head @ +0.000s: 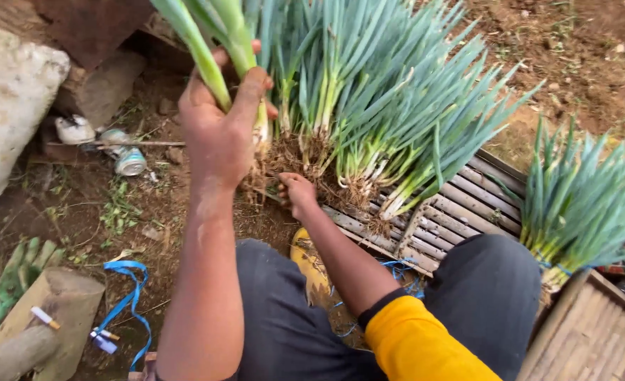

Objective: Cleaning and bundling scallions using blue string in an outdoor processing area

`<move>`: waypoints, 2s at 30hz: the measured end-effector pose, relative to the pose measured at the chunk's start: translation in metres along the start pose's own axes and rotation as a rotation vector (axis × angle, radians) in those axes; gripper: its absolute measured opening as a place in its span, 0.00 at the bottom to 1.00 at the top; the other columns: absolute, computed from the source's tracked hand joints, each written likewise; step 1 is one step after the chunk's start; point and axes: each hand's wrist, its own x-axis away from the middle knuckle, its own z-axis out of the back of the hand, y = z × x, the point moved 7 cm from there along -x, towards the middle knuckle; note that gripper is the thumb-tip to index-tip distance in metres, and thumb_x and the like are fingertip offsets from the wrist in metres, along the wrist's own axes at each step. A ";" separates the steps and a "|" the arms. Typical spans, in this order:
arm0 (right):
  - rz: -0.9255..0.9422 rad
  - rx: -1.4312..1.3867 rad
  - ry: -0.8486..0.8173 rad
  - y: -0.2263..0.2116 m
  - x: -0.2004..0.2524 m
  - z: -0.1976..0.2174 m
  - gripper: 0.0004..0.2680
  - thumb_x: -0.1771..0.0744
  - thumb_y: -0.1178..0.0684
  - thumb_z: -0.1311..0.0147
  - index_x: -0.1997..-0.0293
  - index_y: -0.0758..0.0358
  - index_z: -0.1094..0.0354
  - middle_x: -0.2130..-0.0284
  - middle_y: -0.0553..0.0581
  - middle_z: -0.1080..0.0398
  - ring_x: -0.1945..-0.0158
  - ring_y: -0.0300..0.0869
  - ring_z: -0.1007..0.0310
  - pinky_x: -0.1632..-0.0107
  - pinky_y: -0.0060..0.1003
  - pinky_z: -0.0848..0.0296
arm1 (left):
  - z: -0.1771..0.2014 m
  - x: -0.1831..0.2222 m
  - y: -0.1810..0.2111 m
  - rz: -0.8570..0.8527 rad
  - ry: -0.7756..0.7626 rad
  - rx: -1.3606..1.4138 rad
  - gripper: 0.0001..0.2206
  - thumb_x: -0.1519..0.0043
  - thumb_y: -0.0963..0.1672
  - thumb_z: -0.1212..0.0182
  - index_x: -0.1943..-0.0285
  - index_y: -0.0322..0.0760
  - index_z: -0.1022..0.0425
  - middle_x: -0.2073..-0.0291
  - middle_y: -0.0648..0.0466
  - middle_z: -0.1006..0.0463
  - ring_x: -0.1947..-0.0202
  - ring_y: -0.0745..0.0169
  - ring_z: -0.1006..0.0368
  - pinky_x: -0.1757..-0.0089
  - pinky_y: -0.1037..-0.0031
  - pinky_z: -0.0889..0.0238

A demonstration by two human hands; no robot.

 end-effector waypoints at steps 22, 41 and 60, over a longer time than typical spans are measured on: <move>0.190 0.417 0.345 0.041 -0.044 0.222 0.14 0.32 0.59 0.53 0.83 0.56 0.45 0.37 0.60 0.32 0.70 0.44 0.18 0.79 0.36 0.28 | -0.034 0.003 0.016 -0.258 -0.081 -0.057 0.05 0.23 0.36 0.46 0.40 0.28 0.33 0.43 0.46 0.27 0.56 0.59 0.26 0.61 0.68 0.19; 0.192 0.061 0.543 0.019 -0.036 0.286 0.08 0.31 0.58 0.47 0.52 0.54 0.23 0.62 0.52 0.22 0.77 0.32 0.34 0.79 0.25 0.39 | -0.108 0.014 0.022 -0.164 -0.156 -0.171 0.08 0.24 0.39 0.43 0.39 0.29 0.31 0.50 0.47 0.24 0.56 0.62 0.24 0.60 0.72 0.16; 0.099 0.039 0.298 -0.004 -0.048 0.237 0.05 0.29 0.53 0.47 0.54 0.61 0.26 0.59 0.56 0.23 0.80 0.32 0.43 0.79 0.23 0.46 | -0.114 -0.010 -0.030 0.028 -0.153 -0.266 0.09 0.29 0.41 0.40 0.42 0.33 0.24 0.57 0.49 0.20 0.59 0.64 0.20 0.63 0.80 0.17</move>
